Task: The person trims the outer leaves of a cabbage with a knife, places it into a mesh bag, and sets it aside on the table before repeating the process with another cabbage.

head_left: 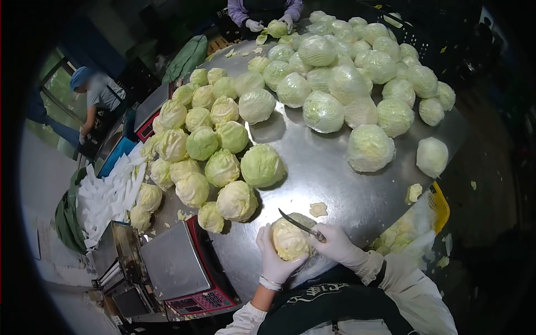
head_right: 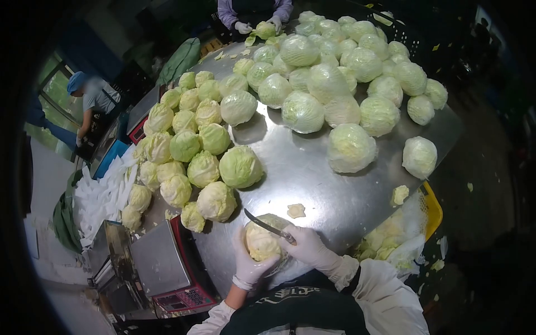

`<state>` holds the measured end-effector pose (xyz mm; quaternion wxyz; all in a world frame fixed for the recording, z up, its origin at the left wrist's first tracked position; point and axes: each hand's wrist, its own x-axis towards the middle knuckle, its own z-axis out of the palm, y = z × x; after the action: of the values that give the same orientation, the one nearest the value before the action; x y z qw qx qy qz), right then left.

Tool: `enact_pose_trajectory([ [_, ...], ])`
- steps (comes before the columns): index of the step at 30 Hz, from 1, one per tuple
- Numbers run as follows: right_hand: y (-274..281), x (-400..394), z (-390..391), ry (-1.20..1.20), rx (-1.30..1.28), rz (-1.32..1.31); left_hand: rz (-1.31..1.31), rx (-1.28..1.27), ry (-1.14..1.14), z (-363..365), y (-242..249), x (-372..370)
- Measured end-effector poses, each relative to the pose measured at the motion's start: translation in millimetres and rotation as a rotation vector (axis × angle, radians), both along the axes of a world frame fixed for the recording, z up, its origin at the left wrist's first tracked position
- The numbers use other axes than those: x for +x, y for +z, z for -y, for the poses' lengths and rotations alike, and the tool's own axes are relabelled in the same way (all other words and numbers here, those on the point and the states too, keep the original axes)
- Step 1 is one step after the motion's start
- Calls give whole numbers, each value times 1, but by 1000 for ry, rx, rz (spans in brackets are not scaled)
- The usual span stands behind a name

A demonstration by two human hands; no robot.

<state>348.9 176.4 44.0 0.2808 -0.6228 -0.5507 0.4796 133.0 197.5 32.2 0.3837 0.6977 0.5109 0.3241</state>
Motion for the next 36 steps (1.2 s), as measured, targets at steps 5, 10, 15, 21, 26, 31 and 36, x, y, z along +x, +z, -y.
enact_pose_trajectory([
  [5, 22, -6, -3, -108, 373, 70, -216, 182, 16, 6, 13, 16],
  [10, 8, 11, -21, 52, 22, -134, -291, 249, -50, 5, 13, 22],
  [15, -15, 35, -25, 89, 125, -68, -207, 244, -110, -1, 11, 8],
  [21, -69, 63, -26, -122, 243, 334, -304, 228, -271, -5, 18, -26],
  [26, -76, 60, -12, -180, 167, 309, -162, 61, -224, 4, -26, -119],
  [31, -44, 36, 13, -44, 90, 69, 441, -486, 86, 22, -10, -118],
  [36, -44, 34, 40, 47, 315, 122, 508, -501, 308, 16, -29, -111],
])
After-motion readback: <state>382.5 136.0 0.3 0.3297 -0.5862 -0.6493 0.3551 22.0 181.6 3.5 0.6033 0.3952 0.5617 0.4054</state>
